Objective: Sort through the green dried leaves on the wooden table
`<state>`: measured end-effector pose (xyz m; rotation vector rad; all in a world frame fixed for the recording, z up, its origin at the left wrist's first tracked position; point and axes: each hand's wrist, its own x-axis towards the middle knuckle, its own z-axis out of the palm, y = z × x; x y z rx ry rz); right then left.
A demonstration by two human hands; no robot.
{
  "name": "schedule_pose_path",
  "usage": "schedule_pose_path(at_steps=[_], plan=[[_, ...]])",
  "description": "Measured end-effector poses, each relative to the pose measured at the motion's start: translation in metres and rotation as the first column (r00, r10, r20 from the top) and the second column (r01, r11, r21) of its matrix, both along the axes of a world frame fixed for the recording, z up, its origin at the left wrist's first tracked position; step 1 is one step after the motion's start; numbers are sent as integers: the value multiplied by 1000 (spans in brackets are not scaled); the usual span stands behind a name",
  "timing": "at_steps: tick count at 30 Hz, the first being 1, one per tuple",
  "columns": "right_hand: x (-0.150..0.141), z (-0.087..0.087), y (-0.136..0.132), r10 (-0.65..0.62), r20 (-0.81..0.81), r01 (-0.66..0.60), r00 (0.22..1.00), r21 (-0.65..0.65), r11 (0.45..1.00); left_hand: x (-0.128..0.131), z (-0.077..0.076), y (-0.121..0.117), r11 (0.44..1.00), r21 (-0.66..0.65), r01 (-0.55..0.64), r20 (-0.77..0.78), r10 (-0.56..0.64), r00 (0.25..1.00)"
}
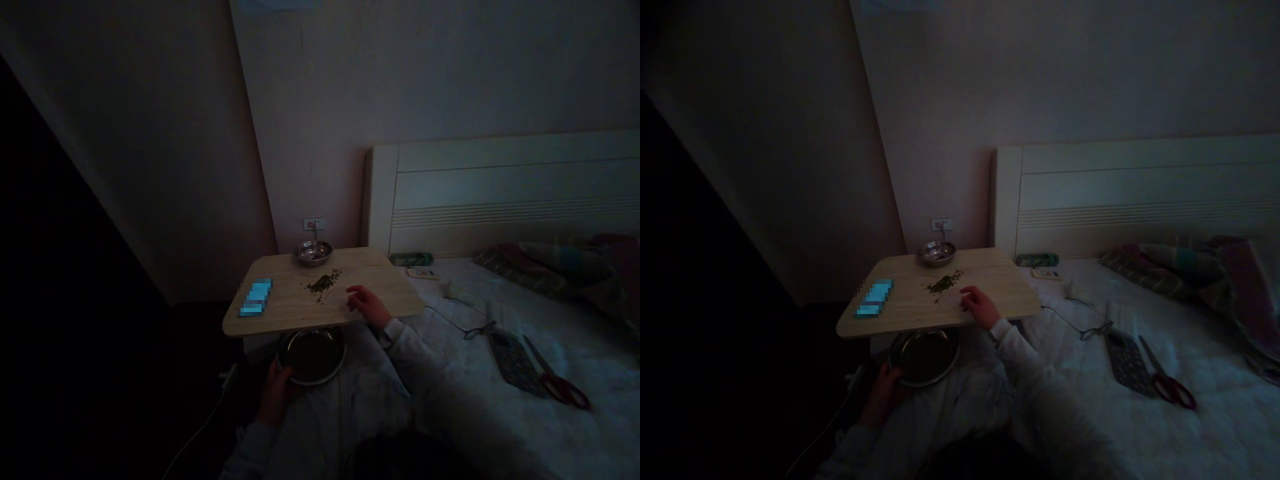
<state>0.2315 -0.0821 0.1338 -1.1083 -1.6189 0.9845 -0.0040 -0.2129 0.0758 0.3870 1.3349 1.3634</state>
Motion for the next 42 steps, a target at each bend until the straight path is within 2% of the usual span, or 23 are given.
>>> schedule_pose_path(at_steps=[2,3,7,16,26,34,38,42], plan=[[-29,-8,12,82,21,-81,996,-39,996,0,-2,0,1000,-7,-8,18,8,1000],[-41,-11,17,84,50,-81,995,-49,996,-1,-4,0,1000,-8,-7,32,8,999],[-68,-22,30,1,114,2,993,-24,1000,-4,-11,1,997,63,42,105,-49,993],[-74,-16,22,-13,334,8,943,16,1000,0,-11,6,999,24,38,72,-40,997],[-69,-11,17,83,401,-77,912,-31,997,0,-5,1,1000,14,10,51,-11,999],[-66,-17,19,182,268,-171,946,-63,983,4,-2,5,1000,-16,18,74,-17,997],[-65,-20,24,176,27,-171,984,-129,977,1,-10,7,1000,7,19,60,-20,998],[-65,-23,32,87,-235,-130,968,-174,976,-1,-12,7,1000,12,24,75,-25,997]])
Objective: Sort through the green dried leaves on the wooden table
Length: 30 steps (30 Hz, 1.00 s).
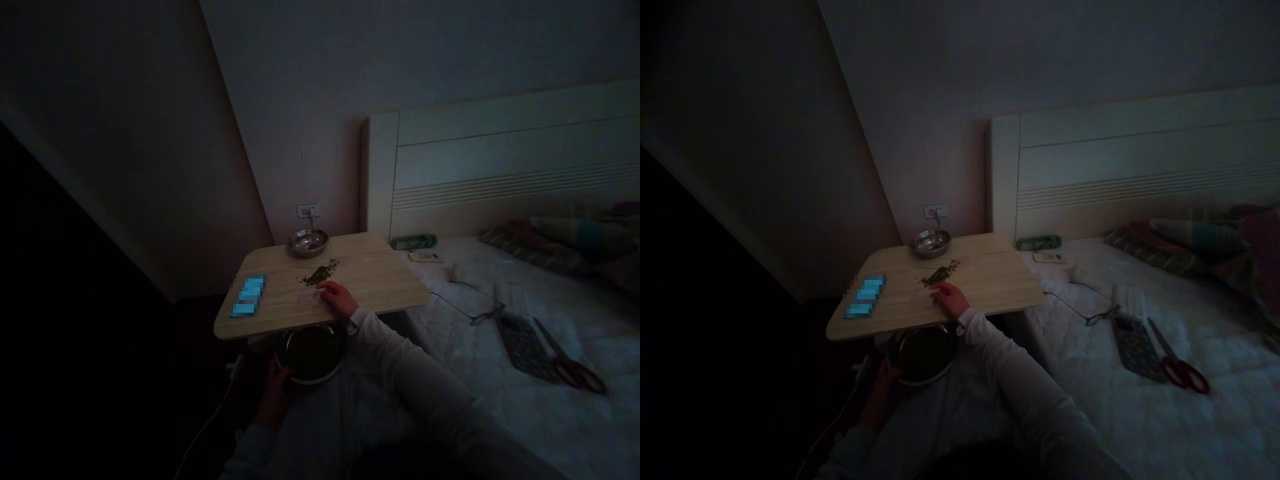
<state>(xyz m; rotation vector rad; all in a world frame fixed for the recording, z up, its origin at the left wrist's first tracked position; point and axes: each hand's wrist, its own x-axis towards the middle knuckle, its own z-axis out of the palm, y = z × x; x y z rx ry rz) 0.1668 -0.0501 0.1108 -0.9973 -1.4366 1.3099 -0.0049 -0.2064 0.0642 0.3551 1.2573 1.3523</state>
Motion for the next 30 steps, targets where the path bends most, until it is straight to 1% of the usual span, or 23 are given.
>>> schedule_pose_path(at_steps=[2,5,7,10,12,15,17,22,27,30], plan=[[1,0,4,-40,-67,38,997,-34,999,1,2,0,1000,11,4,4,-4,1000],[5,2,13,-70,-87,66,994,-47,997,4,5,3,1000,0,16,-3,-16,1000],[10,3,19,-91,-62,89,994,-37,995,6,6,5,1000,-18,25,-8,-25,1000],[20,6,26,-172,12,172,985,6,985,7,4,9,999,-3,50,-18,-50,999],[26,6,28,-234,64,232,970,35,972,7,2,10,997,5,74,-25,-74,997],[29,6,25,-278,137,272,951,64,960,6,1,9,995,28,94,-36,-92,995],[30,5,22,-285,187,274,940,83,958,7,1,8,996,45,79,-57,-77,995],[29,5,18,-275,306,244,912,134,960,9,0,6,999,29,38,-105,-35,994],[29,4,20,-274,382,221,883,177,959,5,-6,8,992,109,57,-134,-42,990],[29,4,20,-281,414,211,866,207,955,4,-7,9,992,104,67,-161,-49,986]])
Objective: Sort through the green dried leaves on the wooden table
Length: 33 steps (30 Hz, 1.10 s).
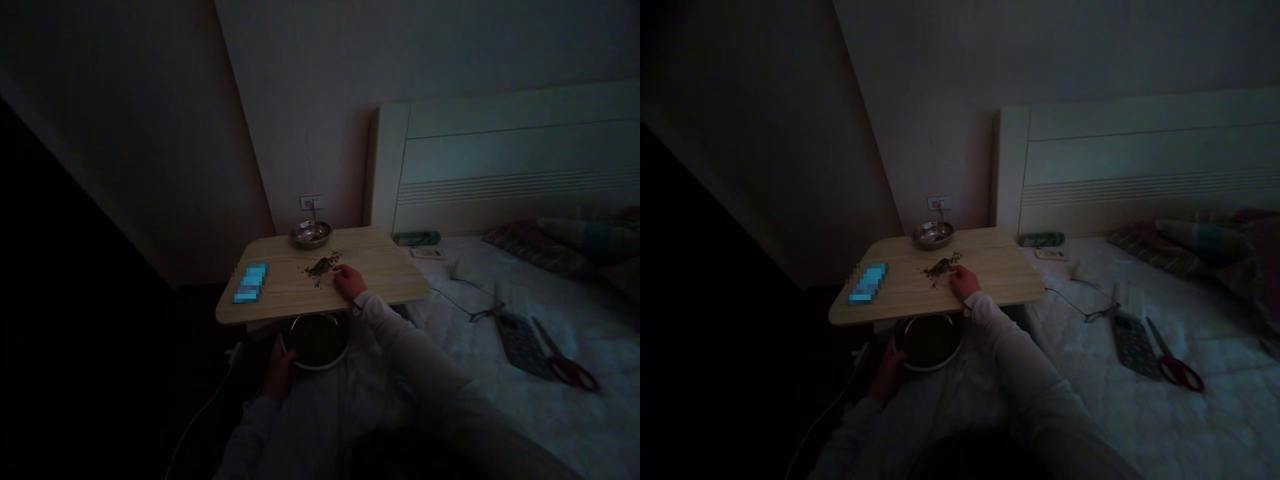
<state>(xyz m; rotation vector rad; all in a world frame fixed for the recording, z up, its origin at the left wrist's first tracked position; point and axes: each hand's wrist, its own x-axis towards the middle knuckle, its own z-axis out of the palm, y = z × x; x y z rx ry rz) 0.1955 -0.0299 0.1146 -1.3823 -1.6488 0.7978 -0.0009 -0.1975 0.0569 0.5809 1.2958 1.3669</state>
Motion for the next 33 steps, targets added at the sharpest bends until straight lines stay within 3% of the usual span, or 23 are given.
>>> schedule_pose_path(at_steps=[10,18,33], plan=[[-4,8,-7,-11,163,12,987,-3,1000,0,0,1,1000,-28,-15,-7,14,1000],[-3,9,-9,42,79,-39,996,-39,998,-2,-2,0,1000,-26,-7,-9,7,1000],[-4,11,-13,108,-16,-109,994,-106,988,1,9,-3,1000,-12,-4,10,4,1000]])
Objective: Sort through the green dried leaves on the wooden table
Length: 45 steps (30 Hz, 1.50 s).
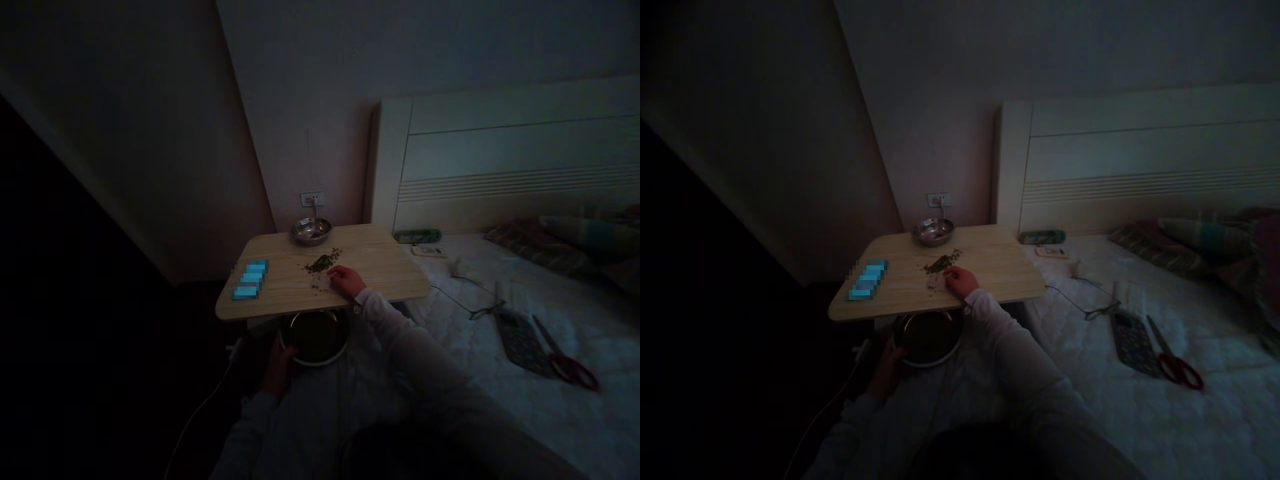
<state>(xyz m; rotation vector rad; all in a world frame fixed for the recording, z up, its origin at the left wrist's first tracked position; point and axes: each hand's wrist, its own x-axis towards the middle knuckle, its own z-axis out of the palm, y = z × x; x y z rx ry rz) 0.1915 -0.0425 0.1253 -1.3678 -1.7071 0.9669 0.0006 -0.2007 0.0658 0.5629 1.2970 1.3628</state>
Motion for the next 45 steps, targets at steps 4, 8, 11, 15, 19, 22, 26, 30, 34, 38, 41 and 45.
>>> schedule_pose_path(at_steps=[4,8,11,15,19,22,26,30,34,38,41,45], plan=[[2,1,0,16,-13,-16,1000,-11,1000,-2,-1,-1,1000,2,9,48,-9,999],[1,1,-1,3,-4,-3,1000,-16,1000,-6,-10,1,999,-12,31,43,-31,999],[1,2,-3,-7,21,7,1000,-1,1000,-7,-16,2,1000,-3,13,36,-13,999],[1,4,-5,22,33,-23,999,12,1000,-5,-12,3,1000,-12,27,44,-26,999],[1,3,-7,54,13,-54,998,-4,999,-1,-2,0,1000,-25,12,68,-10,998],[1,3,-9,73,-9,-73,997,-36,997,2,3,0,999,-41,2,83,2,997],[2,2,-11,89,-47,-92,995,-59,994,1,1,0,1000,-21,1,69,0,998],[3,-2,-9,104,-67,-109,992,-78,991,-1,-4,0,1000,-15,12,36,-11,999],[3,-8,-4,96,-132,-108,987,-82,991,-2,-8,2,1000,10,21,47,-21,999],[3,-8,-3,59,-132,-66,990,-50,997,-1,-6,3,1000,-13,20,55,-19,998],[2,-6,-6,56,-74,-58,996,-32,998,0,-4,2,999,-29,24,63,-22,998],[2,-2,-9,79,-4,-80,997,-21,997,-2,-4,1,999,-34,14,51,-12,999]])
